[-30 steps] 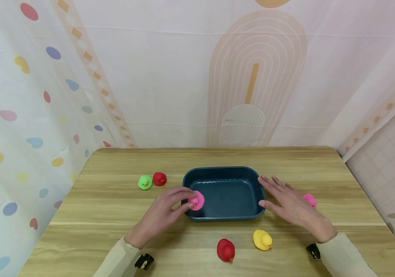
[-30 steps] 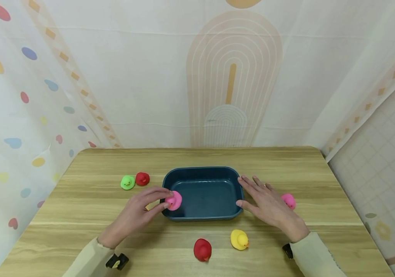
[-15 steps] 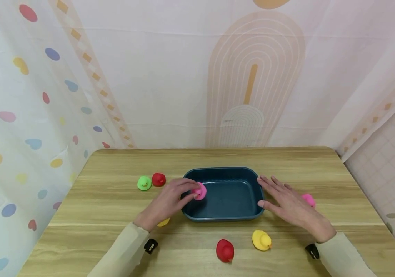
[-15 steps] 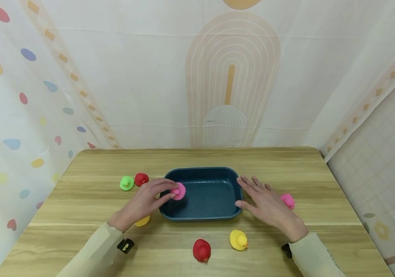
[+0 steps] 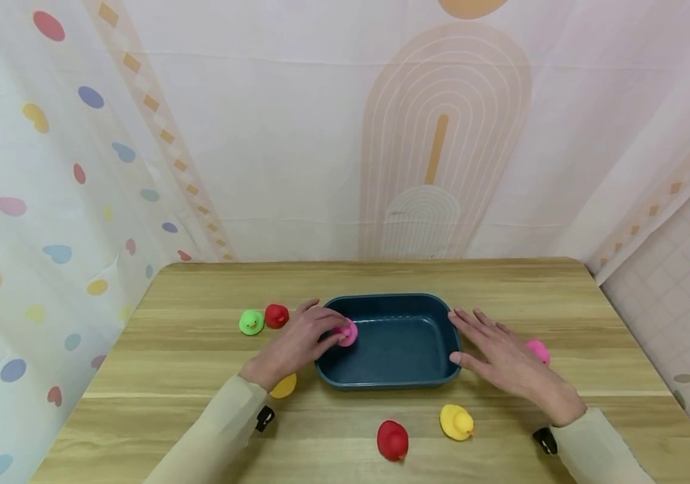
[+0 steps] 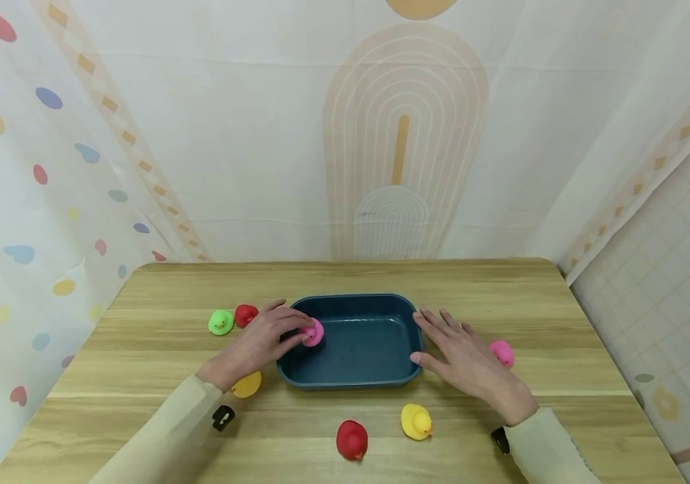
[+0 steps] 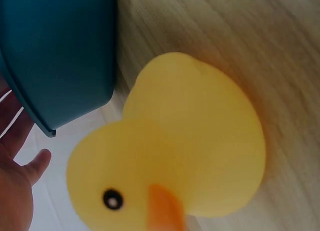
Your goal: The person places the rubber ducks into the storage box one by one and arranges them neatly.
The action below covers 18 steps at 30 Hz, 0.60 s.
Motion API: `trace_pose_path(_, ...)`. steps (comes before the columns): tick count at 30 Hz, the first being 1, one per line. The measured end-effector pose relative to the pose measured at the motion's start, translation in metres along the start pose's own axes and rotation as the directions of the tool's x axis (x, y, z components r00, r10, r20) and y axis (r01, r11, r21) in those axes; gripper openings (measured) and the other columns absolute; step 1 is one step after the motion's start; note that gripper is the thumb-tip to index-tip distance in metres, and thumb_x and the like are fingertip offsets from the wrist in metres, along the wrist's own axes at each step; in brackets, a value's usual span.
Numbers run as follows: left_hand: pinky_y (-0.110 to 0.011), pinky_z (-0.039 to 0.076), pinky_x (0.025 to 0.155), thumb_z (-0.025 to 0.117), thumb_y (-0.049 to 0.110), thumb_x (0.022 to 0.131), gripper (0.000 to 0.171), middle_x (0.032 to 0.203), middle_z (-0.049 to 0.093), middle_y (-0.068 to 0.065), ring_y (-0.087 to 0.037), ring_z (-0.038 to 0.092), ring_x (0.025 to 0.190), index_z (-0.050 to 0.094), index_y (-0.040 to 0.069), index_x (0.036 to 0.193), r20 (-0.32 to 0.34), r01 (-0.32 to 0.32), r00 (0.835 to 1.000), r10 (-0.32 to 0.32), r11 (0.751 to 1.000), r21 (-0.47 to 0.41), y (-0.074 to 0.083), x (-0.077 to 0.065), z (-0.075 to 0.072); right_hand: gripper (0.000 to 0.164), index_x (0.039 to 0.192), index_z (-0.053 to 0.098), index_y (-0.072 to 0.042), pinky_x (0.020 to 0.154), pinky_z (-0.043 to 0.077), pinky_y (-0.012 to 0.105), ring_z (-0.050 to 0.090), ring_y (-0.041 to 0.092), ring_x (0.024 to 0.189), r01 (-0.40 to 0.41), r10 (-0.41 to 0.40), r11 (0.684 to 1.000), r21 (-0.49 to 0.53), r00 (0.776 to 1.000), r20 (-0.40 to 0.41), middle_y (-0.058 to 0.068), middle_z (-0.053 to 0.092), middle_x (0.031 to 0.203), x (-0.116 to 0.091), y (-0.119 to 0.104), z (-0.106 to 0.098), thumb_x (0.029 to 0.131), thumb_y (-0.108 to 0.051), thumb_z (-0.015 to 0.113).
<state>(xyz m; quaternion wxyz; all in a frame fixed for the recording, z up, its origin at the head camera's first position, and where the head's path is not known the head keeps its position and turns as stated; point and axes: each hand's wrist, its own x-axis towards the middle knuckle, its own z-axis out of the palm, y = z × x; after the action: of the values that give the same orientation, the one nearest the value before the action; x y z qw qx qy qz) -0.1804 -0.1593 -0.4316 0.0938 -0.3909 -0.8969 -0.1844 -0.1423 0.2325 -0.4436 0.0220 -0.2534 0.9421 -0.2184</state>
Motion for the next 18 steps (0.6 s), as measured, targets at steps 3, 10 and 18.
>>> trace_pose_path(3,-0.062,0.036,0.116,0.079,0.018,0.093,0.021,0.117,0.075,-0.005,-0.023,0.068,0.114,0.077,0.009,0.113,0.008,0.007,1.000,-0.008,1.000,0.005,-0.002,0.002,0.002,0.072,0.163,0.033,-0.010,0.117,0.024,0.071,0.024,0.048,0.152,-0.001,0.001,1.000,-0.004,1.000,0.000,0.014,0.032,0.167,0.000,-0.001,0.000,0.106,-0.049,0.056)
trace_pose_path(10,-0.063,0.035,0.117,0.080,0.019,0.093,0.023,0.116,0.075,-0.004,-0.024,0.067,0.114,0.077,0.010,0.114,0.048,0.061,0.997,-0.062,0.998,0.021,-0.006,0.007,0.004,0.072,0.163,0.034,-0.011,0.117,0.024,0.072,0.024,0.048,0.152,-0.009,0.009,1.000,-0.010,1.000,0.002,0.013,0.032,0.167,0.000,-0.002,0.000,0.106,-0.050,0.055)
trace_pose_path(18,-0.062,0.035,0.117,0.079,0.020,0.094,0.023,0.115,0.075,-0.004,-0.024,0.067,0.113,0.077,0.010,0.115,0.096,0.110,0.989,-0.111,0.994,0.021,-0.006,0.012,0.005,0.072,0.163,0.034,-0.011,0.116,0.025,0.073,0.024,0.049,0.152,-0.016,0.016,1.000,-0.017,1.000,0.001,0.014,0.033,0.167,0.000,-0.002,0.000,0.105,-0.050,0.055)
